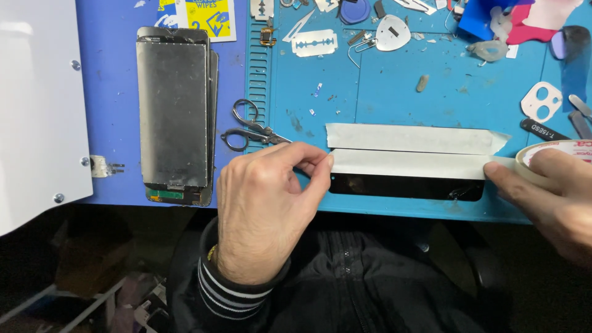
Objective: The recorder is applying protective tape to a phone screen and trimming the edges with scissors.
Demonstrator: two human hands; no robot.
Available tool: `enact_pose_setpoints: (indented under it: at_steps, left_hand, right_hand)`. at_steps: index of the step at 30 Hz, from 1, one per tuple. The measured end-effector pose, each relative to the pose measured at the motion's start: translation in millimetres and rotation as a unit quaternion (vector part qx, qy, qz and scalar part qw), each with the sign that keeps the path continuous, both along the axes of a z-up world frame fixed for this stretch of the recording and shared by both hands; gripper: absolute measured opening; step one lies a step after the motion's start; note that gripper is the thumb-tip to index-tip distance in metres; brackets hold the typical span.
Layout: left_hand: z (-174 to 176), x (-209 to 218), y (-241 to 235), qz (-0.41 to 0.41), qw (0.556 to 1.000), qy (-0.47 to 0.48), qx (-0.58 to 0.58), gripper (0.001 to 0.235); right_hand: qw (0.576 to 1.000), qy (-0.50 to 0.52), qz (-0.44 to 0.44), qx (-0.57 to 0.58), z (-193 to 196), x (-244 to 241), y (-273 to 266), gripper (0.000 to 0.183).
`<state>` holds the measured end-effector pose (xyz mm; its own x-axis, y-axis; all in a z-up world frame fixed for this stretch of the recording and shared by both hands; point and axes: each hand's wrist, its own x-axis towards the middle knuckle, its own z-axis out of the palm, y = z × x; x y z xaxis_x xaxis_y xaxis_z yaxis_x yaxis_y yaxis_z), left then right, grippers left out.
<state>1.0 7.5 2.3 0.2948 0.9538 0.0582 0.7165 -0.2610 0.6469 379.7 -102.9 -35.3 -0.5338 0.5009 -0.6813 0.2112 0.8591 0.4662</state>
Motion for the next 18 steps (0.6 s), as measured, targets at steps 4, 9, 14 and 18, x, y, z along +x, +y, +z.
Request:
enact_pose_setpoints:
  at_steps: [4,9,14,18]
  left_hand:
    - [-0.3,-0.4,0.3,-0.002,1.000,0.004,0.000,0.014]
    - [-0.2,-0.6,1.2,-0.005,1.000,0.000,-0.002,0.014]
    - [-0.1,-0.2,1.3,-0.004,1.000,0.007,-0.006,0.014]
    - [-1.2,-0.1,0.8,-0.007,1.000,0.006,0.005,0.014]
  right_hand:
    - [0.998,-0.039,0.020,-0.035,-7.7,4.5,-2.8,0.082]
    - [1.000,0.006,-0.012,0.003,1.2,-1.9,-2.2,0.081]
    - [1.000,0.014,0.020,-0.010,-8.8,4.8,-8.6,0.079]
    - [0.999,0.047,0.025,-0.012,0.1,1.2,-0.1,0.077]
